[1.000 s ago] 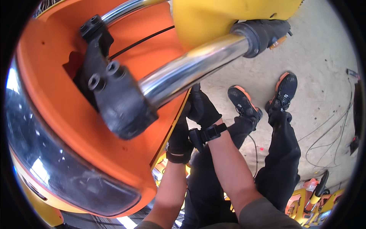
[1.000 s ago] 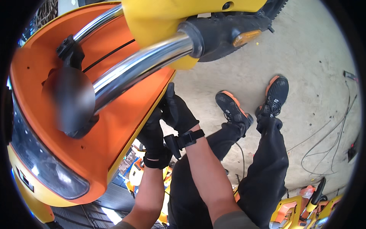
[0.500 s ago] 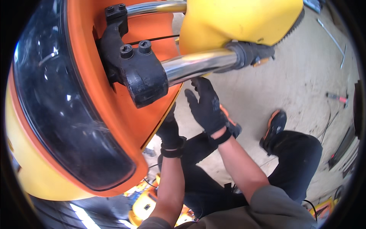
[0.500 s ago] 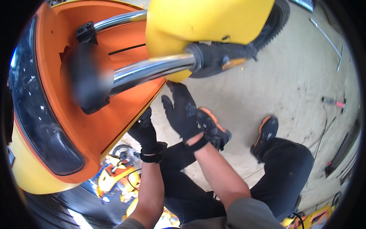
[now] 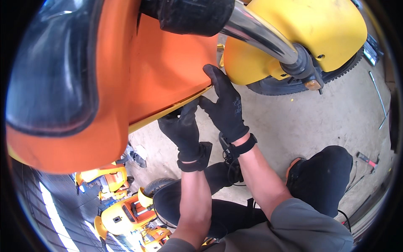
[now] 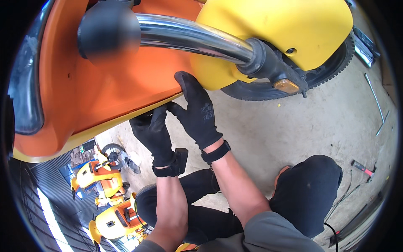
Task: The person aligns and attaches the plastic body panels of a yellow electric scooter, then uses a hammer to tap the panels into place to ensure a proper fit.
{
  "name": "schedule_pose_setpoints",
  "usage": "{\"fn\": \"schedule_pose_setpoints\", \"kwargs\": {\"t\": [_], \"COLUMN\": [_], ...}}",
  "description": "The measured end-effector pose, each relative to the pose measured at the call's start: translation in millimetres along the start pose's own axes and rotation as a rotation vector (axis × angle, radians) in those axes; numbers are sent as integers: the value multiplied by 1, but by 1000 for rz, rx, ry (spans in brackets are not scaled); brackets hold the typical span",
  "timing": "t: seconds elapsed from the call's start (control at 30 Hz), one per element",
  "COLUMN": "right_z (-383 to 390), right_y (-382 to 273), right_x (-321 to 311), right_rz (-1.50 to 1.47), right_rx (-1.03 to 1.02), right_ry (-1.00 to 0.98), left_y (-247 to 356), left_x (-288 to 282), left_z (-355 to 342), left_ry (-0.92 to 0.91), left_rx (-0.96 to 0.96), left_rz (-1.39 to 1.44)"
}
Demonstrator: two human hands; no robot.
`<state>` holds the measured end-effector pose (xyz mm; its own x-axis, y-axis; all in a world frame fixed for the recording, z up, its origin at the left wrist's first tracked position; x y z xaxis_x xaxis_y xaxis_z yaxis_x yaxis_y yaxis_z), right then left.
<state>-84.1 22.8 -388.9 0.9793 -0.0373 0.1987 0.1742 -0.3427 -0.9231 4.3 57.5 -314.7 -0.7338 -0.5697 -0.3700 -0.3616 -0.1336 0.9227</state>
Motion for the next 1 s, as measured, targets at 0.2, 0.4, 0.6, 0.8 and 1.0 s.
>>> {"fn": "schedule_pose_setpoints", "kwargs": {"t": [0.2, 0.4, 0.6, 0.8, 1.0], "right_z": [4, 3, 4, -1, -3], "right_y": [-1, 1, 2, 1, 11], "right_x": [1, 4, 8, -4, -15], "right_rz": [-28, -76, -65, -139, -61], "right_rx": [31, 66, 127, 84, 53], "right_ry": [-24, 43, 63, 40, -147], "left_y": [-8, -2, -7, -15, -3], "left_x": [-8, -3, 0, -4, -1], "left_z": [-9, -13, -14, -12, -11], "left_ry": [7, 13, 73, 56, -31], "left_rx": [66, 80, 87, 8, 86], "left_rz": [-106, -150, -137, -14, -306]}}
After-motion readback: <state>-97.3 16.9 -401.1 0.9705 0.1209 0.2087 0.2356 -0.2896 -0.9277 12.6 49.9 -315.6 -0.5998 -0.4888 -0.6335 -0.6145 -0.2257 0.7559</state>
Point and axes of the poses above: each hand's wrist, its own z-axis away from the middle knuckle, its own x-axis out of the palm, y = z × x, the point moved 2 cm from there along -z, towards the middle knuckle, and after that the axes turned 12 degrees about -x, right-handed, at the moved point
